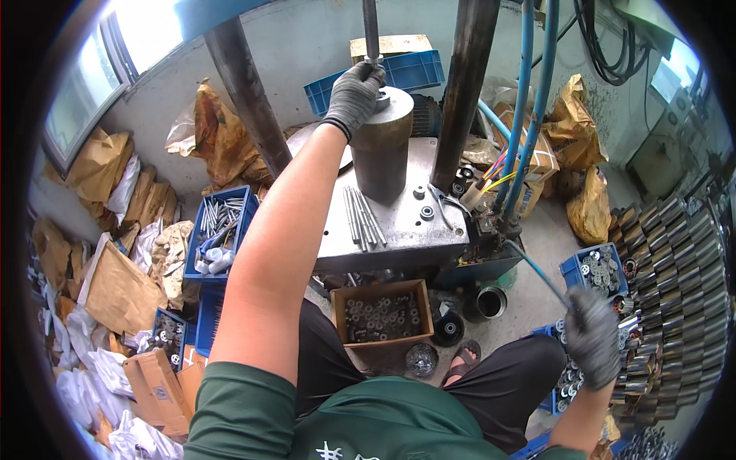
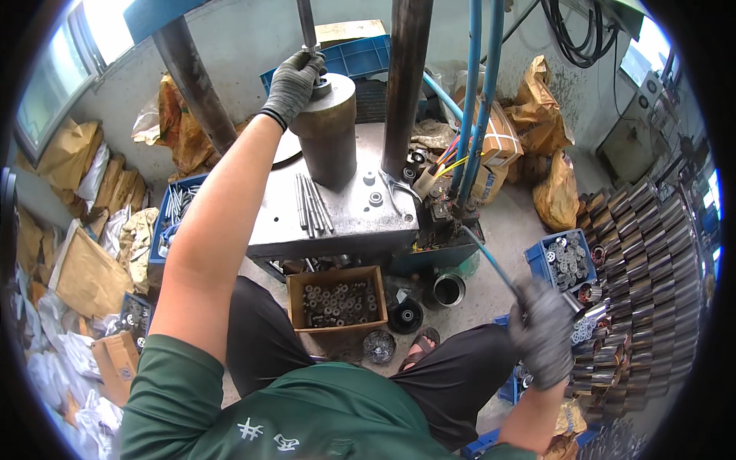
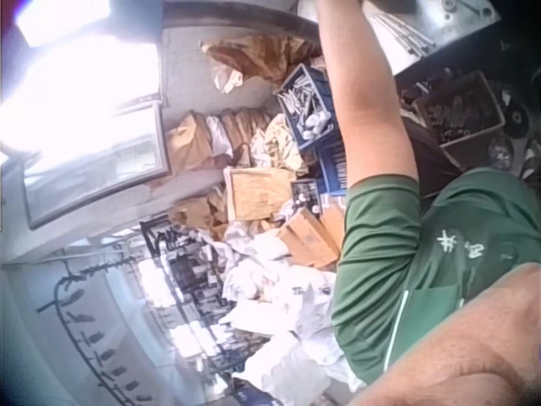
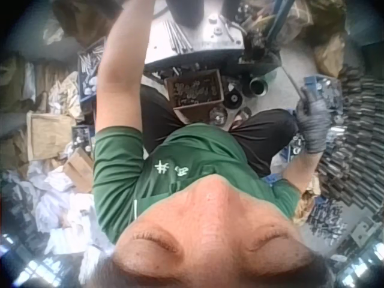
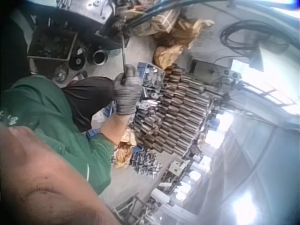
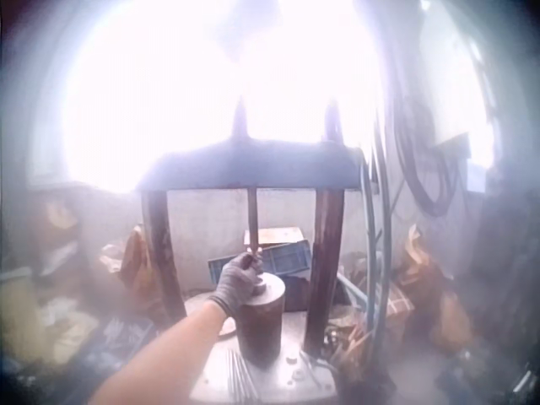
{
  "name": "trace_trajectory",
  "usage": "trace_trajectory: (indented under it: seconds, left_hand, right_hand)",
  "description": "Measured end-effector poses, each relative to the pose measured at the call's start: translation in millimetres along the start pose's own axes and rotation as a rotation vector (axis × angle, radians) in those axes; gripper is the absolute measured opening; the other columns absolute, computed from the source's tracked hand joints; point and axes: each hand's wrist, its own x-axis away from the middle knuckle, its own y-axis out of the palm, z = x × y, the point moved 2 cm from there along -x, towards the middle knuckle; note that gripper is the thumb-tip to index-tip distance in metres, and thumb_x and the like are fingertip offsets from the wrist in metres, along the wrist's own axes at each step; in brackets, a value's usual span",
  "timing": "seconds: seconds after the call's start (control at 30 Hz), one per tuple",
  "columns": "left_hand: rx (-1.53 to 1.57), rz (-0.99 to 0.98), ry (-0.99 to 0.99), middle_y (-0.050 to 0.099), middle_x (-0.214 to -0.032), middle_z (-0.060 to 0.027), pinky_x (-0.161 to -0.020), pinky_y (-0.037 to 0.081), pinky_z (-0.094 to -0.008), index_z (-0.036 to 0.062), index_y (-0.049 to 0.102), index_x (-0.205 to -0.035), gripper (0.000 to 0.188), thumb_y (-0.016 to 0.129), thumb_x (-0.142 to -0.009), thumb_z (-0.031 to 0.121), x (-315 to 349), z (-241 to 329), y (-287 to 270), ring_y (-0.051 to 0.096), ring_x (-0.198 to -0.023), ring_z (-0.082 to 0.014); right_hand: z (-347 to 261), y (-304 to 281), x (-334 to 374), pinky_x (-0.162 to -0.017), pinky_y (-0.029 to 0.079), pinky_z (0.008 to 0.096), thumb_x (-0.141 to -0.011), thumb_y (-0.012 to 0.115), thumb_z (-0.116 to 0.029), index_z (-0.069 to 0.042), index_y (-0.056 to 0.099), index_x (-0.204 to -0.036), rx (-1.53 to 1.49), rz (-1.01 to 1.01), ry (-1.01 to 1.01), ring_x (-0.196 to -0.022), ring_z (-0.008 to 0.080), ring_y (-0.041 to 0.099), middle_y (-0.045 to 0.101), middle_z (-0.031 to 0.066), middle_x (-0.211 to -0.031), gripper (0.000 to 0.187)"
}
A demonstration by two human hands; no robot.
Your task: The worker is assembling metal components and using a manual industrial press to join them.
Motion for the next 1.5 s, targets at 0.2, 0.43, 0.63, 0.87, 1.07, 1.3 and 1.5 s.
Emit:
trace_trajectory:
  seconds: [0.2,0.43,0.63,0.87,1.07,1.3,1.5]
  left_hand:
    - [0.117,-0.055,-0.016,0.076,-0.098,-0.0069,-0.084,0.059,-0.0292,0.0027,0.073,-0.122,0.024,0.065,-0.107,0.020,-6,-4,0,0.071,-0.092,-0.0140]
    - [0.131,-0.040,-0.007,0.076,-0.096,-0.0072,-0.085,0.057,-0.0304,0.0020,0.072,-0.120,0.026,0.064,-0.108,0.024,-2,-2,1,0.071,-0.088,-0.0138]
    - [0.149,-0.035,-0.030,0.077,-0.096,-0.0082,-0.085,0.058,-0.0315,0.0020,0.073,-0.118,0.025,0.065,-0.107,0.023,-3,-4,2,0.072,-0.088,-0.0150]
    - [0.060,-0.019,0.015,0.075,-0.097,-0.0058,-0.081,0.061,-0.0293,0.0018,0.072,-0.120,0.023,0.070,-0.105,0.019,-1,0,0,0.071,-0.089,-0.0139]
    - [0.125,-0.046,-0.048,0.075,-0.092,-0.0063,-0.083,0.058,-0.0295,0.0020,0.074,-0.118,0.023,0.067,-0.105,0.021,1,0,0,0.070,-0.085,-0.0127]
    - [0.241,-0.028,-0.045,0.073,-0.092,-0.0068,-0.080,0.058,-0.0294,0.0055,0.068,-0.127,0.037,0.060,-0.111,0.037,0,5,-3,0.070,-0.084,-0.0134]
    - [0.316,-0.023,-0.022,0.069,-0.089,-0.0055,-0.075,0.057,-0.0292,0.0062,0.069,-0.125,0.039,0.056,-0.112,0.040,-1,2,-4,0.068,-0.079,-0.0129]
  right_hand:
    - [44,-15,-142,-0.116,0.044,0.0498,-0.095,0.066,-0.012,-0.010,0.068,-0.130,0.428,0.405,-0.120,-0.108,0.0376,0.069,0.073,0.0194,-0.118,0.035]
    - [39,-12,-128,-0.105,0.053,0.0476,-0.093,0.068,-0.007,-0.006,0.068,-0.134,0.123,0.274,-0.070,-0.113,0.0389,0.070,0.072,0.0227,-0.120,0.040]
    - [0,7,19,-0.079,0.059,0.0506,-0.084,0.069,-0.012,-0.004,0.073,-0.100,0.060,-0.480,0.081,-0.082,0.0429,0.071,0.071,0.0222,-0.088,0.018]
    - [-9,22,56,-0.076,0.057,0.0513,-0.081,0.069,-0.016,-0.005,0.068,-0.087,0.071,-0.593,0.156,-0.082,0.0412,0.070,0.069,0.0199,-0.085,0.013]
    - [1,5,32,-0.078,0.058,0.0501,-0.082,0.068,-0.014,-0.003,0.073,-0.101,-0.093,-0.406,0.168,-0.085,0.0407,0.071,0.071,0.0201,-0.090,0.022]
    - [-2,15,50,-0.078,0.057,0.0502,-0.083,0.068,-0.014,-0.004,0.073,-0.098,0.031,-0.555,0.116,-0.084,0.0402,0.070,0.070,0.0194,-0.089,0.019]
    - [-3,21,61,-0.077,0.056,0.0512,-0.082,0.068,-0.015,-0.005,0.069,-0.089,0.075,-0.549,0.144,-0.084,0.0398,0.070,0.068,0.0189,-0.084,0.012]
